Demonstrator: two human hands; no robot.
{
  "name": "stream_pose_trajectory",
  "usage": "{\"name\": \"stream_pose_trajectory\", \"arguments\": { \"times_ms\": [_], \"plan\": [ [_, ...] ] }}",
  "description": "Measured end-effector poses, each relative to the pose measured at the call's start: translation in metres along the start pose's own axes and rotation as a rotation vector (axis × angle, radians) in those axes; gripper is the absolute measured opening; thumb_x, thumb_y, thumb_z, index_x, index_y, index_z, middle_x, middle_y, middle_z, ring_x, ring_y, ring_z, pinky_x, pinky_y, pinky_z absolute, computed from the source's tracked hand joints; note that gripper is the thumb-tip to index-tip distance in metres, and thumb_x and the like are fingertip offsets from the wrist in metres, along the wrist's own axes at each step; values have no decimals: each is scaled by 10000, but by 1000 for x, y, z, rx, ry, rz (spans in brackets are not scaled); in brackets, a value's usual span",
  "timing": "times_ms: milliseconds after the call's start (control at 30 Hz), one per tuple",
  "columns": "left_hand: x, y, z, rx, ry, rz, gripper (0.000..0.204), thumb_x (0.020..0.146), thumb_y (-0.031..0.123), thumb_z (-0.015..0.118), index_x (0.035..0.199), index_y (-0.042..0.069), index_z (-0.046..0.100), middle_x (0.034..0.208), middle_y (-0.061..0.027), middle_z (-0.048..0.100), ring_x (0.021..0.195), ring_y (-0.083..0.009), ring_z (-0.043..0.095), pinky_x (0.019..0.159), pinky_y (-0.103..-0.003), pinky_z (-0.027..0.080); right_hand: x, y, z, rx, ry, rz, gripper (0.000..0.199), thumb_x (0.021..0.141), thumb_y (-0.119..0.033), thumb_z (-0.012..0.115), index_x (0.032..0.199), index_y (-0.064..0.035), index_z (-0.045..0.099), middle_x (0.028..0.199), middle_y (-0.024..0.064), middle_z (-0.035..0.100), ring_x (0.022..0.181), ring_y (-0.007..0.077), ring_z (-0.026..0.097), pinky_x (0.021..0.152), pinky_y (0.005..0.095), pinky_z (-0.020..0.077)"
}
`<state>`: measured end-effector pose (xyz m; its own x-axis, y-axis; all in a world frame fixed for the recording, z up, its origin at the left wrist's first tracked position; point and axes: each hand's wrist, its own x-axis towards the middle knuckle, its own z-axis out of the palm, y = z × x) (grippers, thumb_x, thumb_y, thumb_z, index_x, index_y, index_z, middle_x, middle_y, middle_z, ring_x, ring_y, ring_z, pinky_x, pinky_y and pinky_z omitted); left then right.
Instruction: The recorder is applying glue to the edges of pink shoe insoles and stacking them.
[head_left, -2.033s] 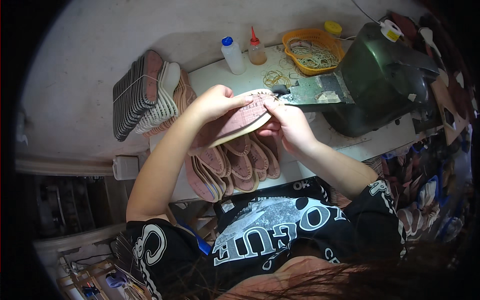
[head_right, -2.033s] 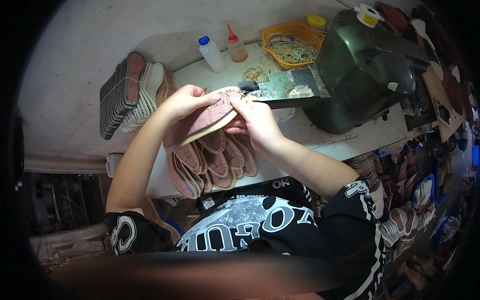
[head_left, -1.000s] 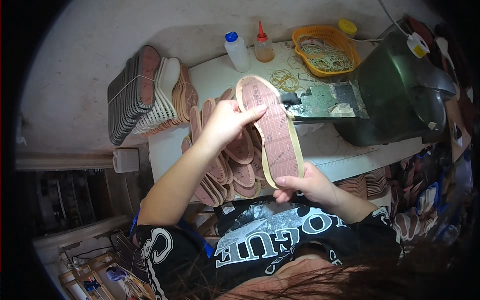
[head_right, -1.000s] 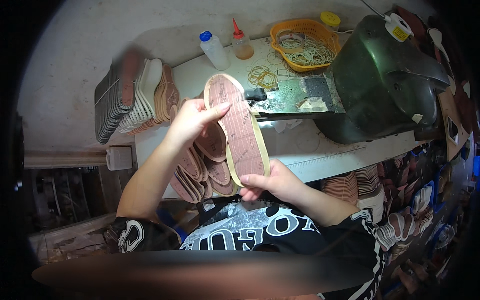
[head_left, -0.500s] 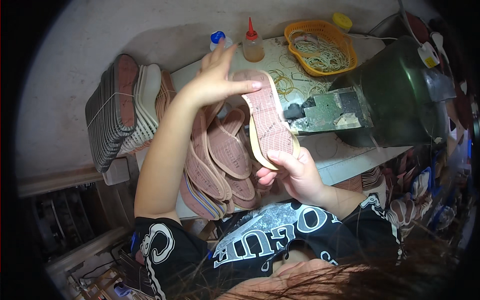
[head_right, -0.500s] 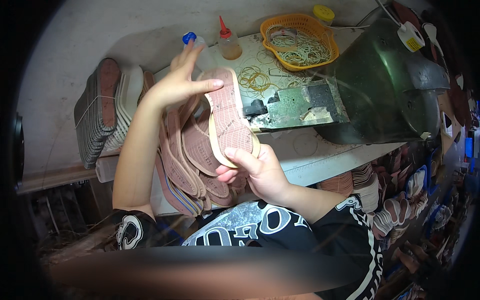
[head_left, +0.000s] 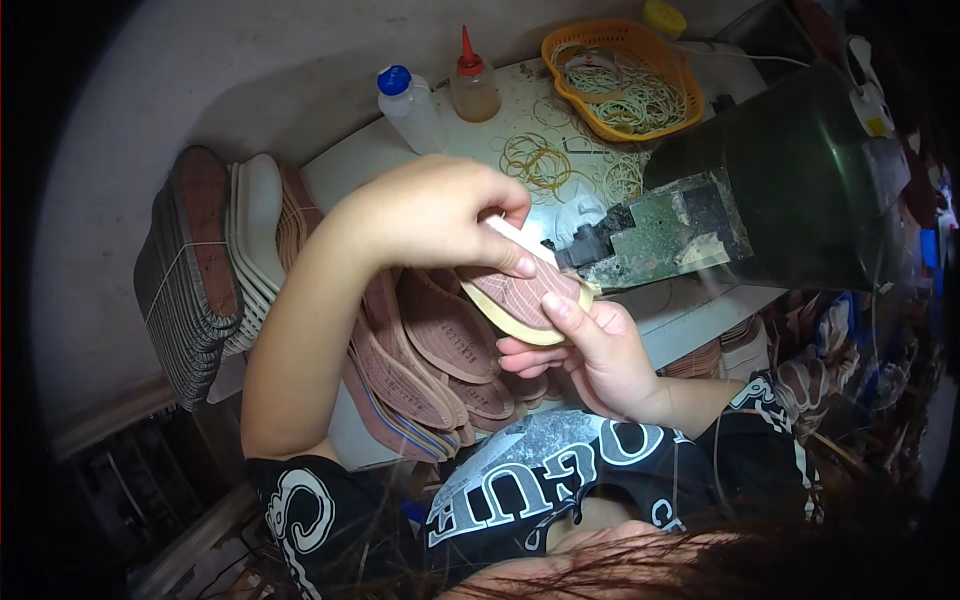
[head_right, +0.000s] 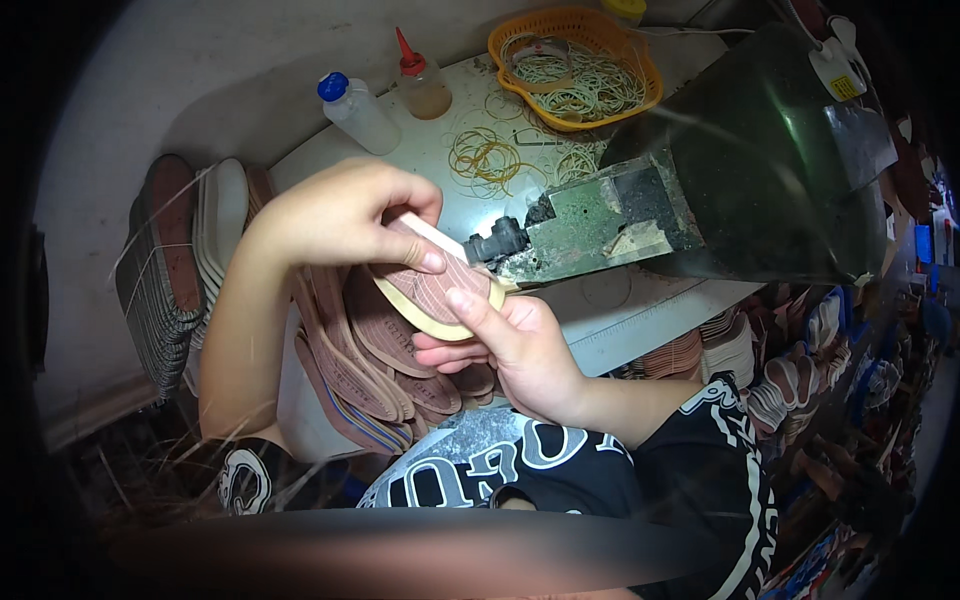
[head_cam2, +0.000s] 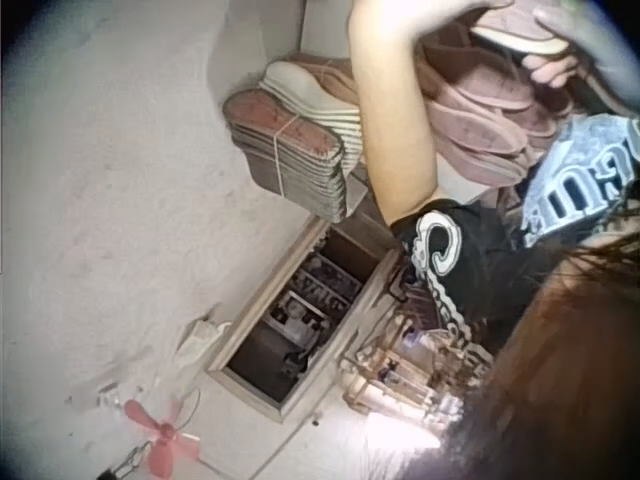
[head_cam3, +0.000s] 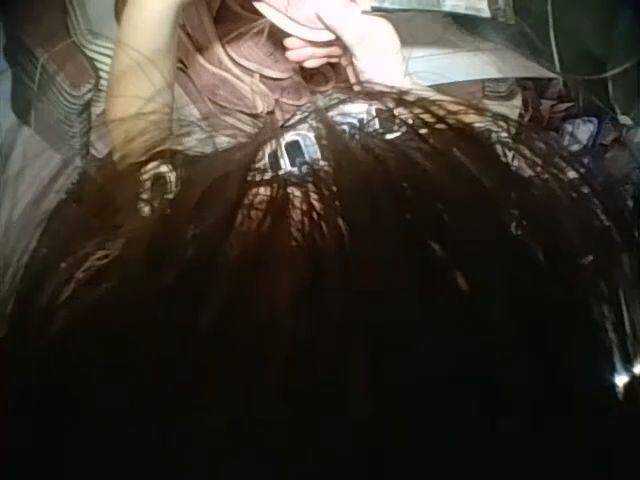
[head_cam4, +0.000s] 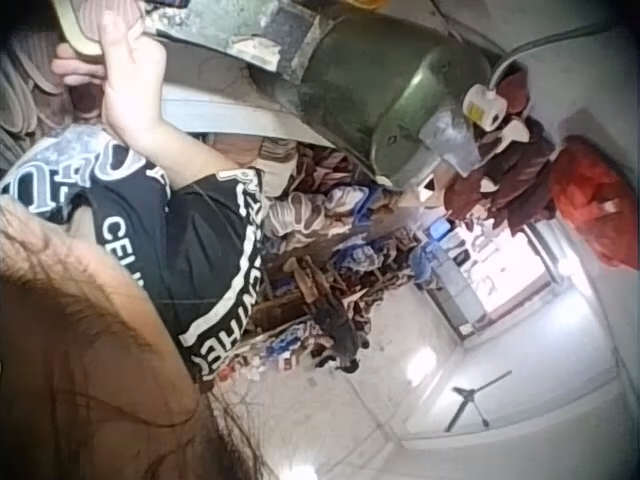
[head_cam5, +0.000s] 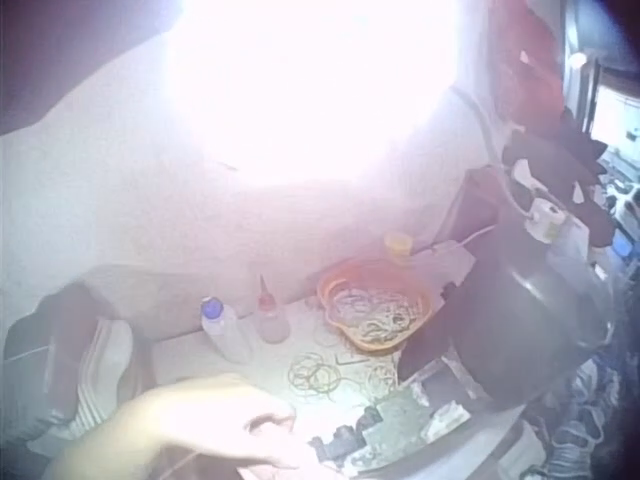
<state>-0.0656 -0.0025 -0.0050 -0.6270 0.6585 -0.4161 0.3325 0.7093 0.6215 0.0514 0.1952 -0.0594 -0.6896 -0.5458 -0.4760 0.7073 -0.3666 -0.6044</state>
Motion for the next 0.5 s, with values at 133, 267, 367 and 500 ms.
{"name": "stream_pose_trajectory", "arguments": {
  "times_ms": [133, 267, 367, 500],
  "plan": [
    [-20, 1, 23, -40, 156, -21, 373, 811, 414, 687, 797, 47, 621, 628, -84, 590, 581, -190, 573, 550, -329, 430, 0, -3, 0, -1, -24, 20, 438, 1006, -322, 434, 1210, 57, 513, 1012, 206, 659, 863, 236, 690, 782, 318, 568],
    [-35, 18, 43, -94, 271, -212, 398, 834, 418, 670, 801, 25, 619, 616, -87, 573, 560, -155, 537, 538, -315, 421, -3, -10, 1, -9, -30, 28, 403, 999, -318, 456, 1193, 27, 533, 1039, 158, 656, 887, 225, 687, 751, 279, 561],
    [-42, 22, 62, -204, 301, -362, 435, 839, 452, 615, 873, 21, 655, 743, -181, 650, 682, -308, 638, 649, -401, 481, -2, -8, -2, 8, -33, 43, 400, 991, -324, 472, 1177, 22, 543, 1037, 151, 659, 865, 220, 691, 738, 279, 566],
    [-42, 28, 76, -548, 225, -420, 446, 893, 407, 609, 879, -36, 667, 698, -121, 658, 601, -185, 603, 594, -329, 472, 0, -6, -12, -78, 8, 21, 355, 969, -323, 514, 1080, 4, 596, 950, 125, 680, 771, 189, 694, 660, 267, 583]
  ]
}}
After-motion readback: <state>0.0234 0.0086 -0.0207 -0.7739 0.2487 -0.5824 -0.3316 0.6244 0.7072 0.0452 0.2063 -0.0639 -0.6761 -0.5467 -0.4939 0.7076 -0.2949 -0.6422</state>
